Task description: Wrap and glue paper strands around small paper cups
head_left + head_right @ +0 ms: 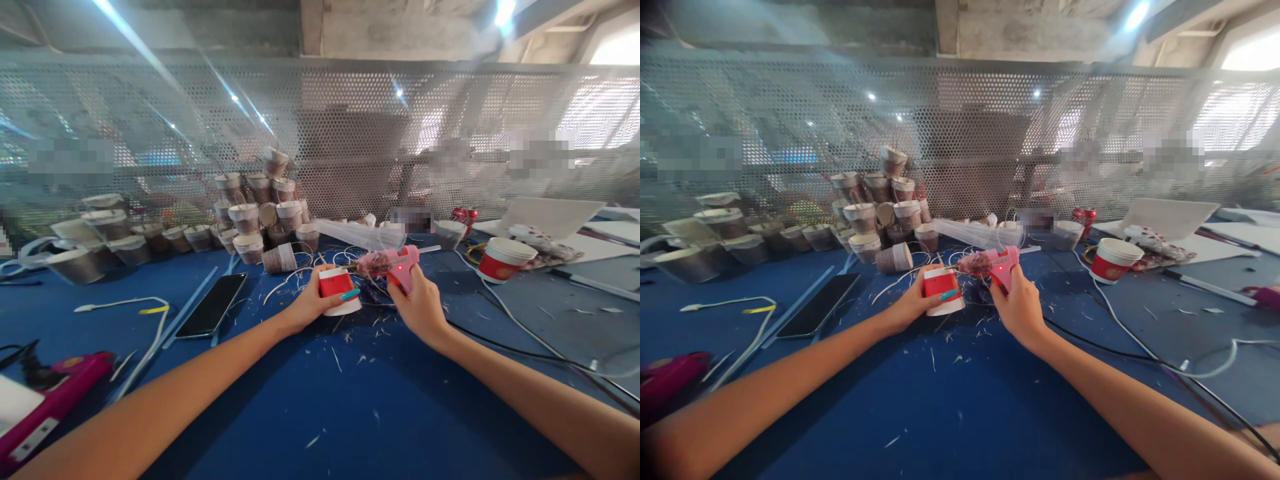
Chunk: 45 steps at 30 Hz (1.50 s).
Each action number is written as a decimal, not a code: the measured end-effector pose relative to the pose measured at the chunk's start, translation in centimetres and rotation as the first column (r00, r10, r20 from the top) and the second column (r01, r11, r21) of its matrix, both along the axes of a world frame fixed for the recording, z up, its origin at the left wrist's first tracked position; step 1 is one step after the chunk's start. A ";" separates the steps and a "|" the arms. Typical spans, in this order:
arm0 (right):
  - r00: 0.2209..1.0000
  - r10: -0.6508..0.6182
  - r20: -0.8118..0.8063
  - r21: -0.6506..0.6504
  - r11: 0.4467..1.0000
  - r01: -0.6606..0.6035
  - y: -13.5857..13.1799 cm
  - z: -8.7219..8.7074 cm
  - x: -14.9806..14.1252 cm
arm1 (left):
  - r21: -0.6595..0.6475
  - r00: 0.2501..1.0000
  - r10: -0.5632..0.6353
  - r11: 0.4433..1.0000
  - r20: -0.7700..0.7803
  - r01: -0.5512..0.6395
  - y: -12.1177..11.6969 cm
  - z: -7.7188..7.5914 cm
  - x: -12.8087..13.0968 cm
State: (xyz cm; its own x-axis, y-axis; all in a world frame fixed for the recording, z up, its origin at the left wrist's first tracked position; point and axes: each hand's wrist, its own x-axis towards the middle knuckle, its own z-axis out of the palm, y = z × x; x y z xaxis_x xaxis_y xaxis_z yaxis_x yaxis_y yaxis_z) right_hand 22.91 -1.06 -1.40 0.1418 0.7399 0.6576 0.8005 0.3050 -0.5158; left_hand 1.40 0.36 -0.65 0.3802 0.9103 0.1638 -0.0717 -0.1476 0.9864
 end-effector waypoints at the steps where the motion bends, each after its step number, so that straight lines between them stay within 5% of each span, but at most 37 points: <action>1: 1.000 -0.002 -0.001 0.000 1.000 0.002 0.0 0.0 0.0 | 0.004 1.000 -0.001 1.000 0.001 0.001 0.0 0.0 0.0; 27: 0.984 -0.108 0.145 -0.124 0.984 0.126 -0.2 0.6 0.1 | 0.084 1.000 0.023 0.996 0.000 -0.023 -0.2 0.2 0.0; 32: 0.965 -0.198 0.172 -0.258 0.936 0.238 0.6 1.7 1.2 | 0.080 0.991 0.134 0.987 0.030 -0.136 -0.4 0.4 0.1; 37: 0.931 -0.332 0.153 -0.472 0.803 0.364 2.8 1.9 3.8 | 0.057 0.984 0.176 0.982 0.037 -0.178 -0.1 0.2 0.1; 41: 0.871 -0.457 0.181 -0.503 0.718 0.482 3.8 1.1 5.0 | 0.097 0.988 0.140 0.985 0.064 -0.146 -0.1 0.3 0.1; 43: 0.843 -0.502 0.192 -0.449 0.719 0.530 3.6 0.8 4.9 | 0.100 0.984 0.166 0.980 0.071 -0.172 -0.1 0.4 0.1; 45: 0.852 -0.474 0.224 -0.321 0.789 0.523 3.1 0.7 4.3 | 0.086 0.974 0.204 0.973 0.094 -0.212 -0.2 0.5 0.2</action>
State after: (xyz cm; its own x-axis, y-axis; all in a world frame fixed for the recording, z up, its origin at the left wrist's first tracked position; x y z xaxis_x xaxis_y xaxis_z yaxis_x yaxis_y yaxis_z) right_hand 27.19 2.08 -0.70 0.4918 0.7737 0.3994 0.8542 -0.3398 -0.3936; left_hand 1.63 0.20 -0.18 0.1654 0.9466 0.2768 -0.1113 -0.2609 0.9589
